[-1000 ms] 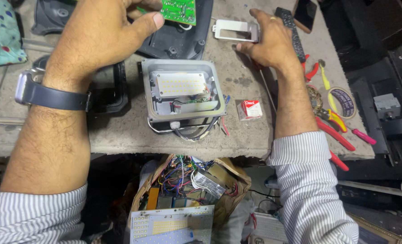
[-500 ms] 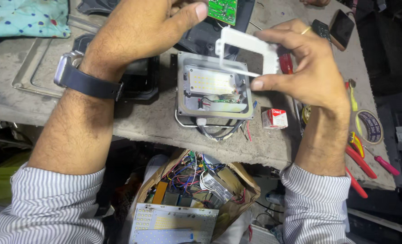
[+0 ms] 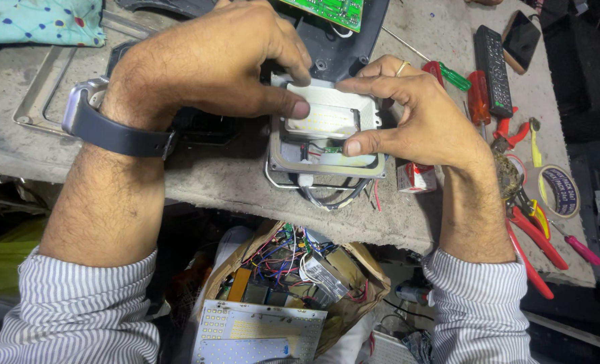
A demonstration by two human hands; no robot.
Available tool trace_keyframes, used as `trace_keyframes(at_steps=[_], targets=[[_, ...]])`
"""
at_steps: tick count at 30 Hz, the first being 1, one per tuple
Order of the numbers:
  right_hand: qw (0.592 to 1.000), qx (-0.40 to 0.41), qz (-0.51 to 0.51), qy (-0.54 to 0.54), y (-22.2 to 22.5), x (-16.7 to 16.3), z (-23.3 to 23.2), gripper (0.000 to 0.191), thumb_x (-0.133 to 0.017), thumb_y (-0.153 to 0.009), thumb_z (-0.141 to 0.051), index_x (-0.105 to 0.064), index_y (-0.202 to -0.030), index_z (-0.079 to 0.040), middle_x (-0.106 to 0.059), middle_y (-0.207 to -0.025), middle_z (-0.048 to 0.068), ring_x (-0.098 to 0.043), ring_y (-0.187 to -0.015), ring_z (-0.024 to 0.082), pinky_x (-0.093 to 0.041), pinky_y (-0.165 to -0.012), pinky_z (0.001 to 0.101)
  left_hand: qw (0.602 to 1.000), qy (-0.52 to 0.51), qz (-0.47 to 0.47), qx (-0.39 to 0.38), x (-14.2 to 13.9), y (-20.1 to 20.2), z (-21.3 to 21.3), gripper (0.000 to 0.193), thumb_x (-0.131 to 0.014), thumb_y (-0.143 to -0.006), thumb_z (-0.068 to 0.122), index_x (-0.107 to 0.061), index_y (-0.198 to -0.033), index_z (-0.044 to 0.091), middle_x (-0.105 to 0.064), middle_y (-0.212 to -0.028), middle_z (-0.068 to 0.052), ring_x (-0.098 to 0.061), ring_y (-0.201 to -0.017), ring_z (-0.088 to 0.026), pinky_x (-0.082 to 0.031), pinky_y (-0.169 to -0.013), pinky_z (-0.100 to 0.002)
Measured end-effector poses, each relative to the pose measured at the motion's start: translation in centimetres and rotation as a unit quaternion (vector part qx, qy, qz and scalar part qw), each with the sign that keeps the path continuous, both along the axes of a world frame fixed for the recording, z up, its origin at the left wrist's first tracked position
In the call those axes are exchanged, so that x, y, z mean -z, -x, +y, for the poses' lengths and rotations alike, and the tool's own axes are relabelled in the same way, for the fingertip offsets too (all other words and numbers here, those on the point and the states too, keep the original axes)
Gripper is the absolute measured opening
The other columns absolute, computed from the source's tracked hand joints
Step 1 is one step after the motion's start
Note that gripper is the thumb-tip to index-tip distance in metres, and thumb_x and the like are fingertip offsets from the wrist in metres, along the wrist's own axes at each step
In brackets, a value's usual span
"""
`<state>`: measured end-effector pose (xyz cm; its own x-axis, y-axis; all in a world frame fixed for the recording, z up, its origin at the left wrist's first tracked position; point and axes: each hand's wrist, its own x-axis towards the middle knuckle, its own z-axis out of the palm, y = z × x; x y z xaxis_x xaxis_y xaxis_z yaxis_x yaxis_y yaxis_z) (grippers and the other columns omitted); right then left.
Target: The person repairs an LED light fixture by soldering wires to a circuit board, applying electrical tape, and reassembling the housing. They use a soldering iron, pliers, and screwdrivers to connect components and secure the cover.
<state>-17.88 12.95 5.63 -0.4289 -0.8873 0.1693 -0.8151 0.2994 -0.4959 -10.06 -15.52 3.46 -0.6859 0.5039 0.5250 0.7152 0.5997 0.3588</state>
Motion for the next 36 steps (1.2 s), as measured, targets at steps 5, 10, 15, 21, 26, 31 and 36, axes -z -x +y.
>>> trace_keyframes(at_steps=[5,10,15,21,26,31,36], targets=[[1.0,0.002,-0.009,0.002,0.0,0.2,0.0,0.07,-0.097,-0.07,-0.029,-0.072,-0.132,-0.008,-0.065,-0.12,0.007,-0.061,-0.115,0.02,-0.049,-0.099,0.0325,0.998,0.043,-0.016,-0.051,0.8,0.0,0.3,0.057,-0.093,-0.066,0.04,-0.077,-0.108,0.006,-0.074,-0.111,-0.012,-0.066,-0.108,-0.033,-0.044,-0.095,-0.046],[0.999,-0.012,-0.012,0.028,0.5,-0.4,0.9,0.065,-0.092,-0.075,-0.025,-0.069,-0.133,-0.007,-0.062,-0.123,0.006,-0.059,-0.115,0.019,-0.051,-0.1,0.0321,0.991,0.089,-0.038,-0.097,1.0,0.1,1.1,0.066,-0.095,-0.062,0.045,-0.076,-0.114,0.01,-0.071,-0.116,-0.01,-0.059,-0.117,-0.033,-0.038,-0.1,-0.043],[0.993,0.055,-0.039,0.094,1.7,-1.1,3.1,0.043,-0.084,-0.097,-0.017,-0.07,-0.137,-0.008,-0.065,-0.121,0.003,-0.062,-0.109,0.015,-0.054,-0.094,0.029,0.993,0.079,-0.003,-0.092,0.9,-0.2,1.4,0.066,-0.093,-0.062,0.048,-0.076,-0.113,0.009,-0.07,-0.114,-0.008,-0.058,-0.115,-0.032,-0.039,-0.098,-0.04],[0.999,-0.022,0.035,0.018,2.1,-0.5,3.3,0.037,-0.081,-0.091,-0.007,-0.073,-0.127,-0.005,-0.071,-0.115,0.008,-0.068,-0.107,0.02,-0.055,-0.092,0.0315,0.991,0.093,0.019,-0.095,0.7,-0.2,1.8,0.067,-0.092,-0.062,0.053,-0.076,-0.11,0.009,-0.07,-0.108,-0.006,-0.06,-0.109,-0.028,-0.038,-0.095,-0.042],[0.999,-0.014,0.039,0.021,2.1,-0.4,3.0,0.027,-0.077,-0.092,-0.001,-0.075,-0.119,-0.005,-0.073,-0.112,0.009,-0.072,-0.102,0.021,-0.056,-0.089,0.0319,0.991,0.092,-0.015,-0.098,0.3,-0.3,2.0,0.066,-0.092,-0.061,0.051,-0.075,-0.11,0.009,-0.07,-0.107,-0.006,-0.061,-0.105,-0.028,-0.038,-0.088,-0.043],[0.999,0.005,0.038,0.017,2.0,-0.3,2.9,0.026,-0.079,-0.089,-0.002,-0.076,-0.115,-0.005,-0.073,-0.108,0.008,-0.072,-0.097,0.02,-0.056,-0.085,0.0316,0.992,0.081,-0.009,-0.094,0.2,-0.5,2.1,0.064,-0.092,-0.063,0.049,-0.075,-0.11,0.009,-0.07,-0.107,-0.005,-0.061,-0.105,-0.028,-0.038,-0.087,-0.043],[0.999,0.021,0.041,0.022,1.9,-0.2,2.6,0.023,-0.08,-0.09,-0.003,-0.077,-0.113,-0.005,-0.072,-0.103,0.006,-0.071,-0.093,0.018,-0.056,-0.082,0.0309,0.99,0.094,-0.019,-0.107,0.2,-0.4,2.1,0.063,-0.092,-0.063,0.048,-0.075,-0.11,0.009,-0.07,-0.103,-0.005,-0.061,-0.104,-0.027,-0.038,-0.087,-0.043]])
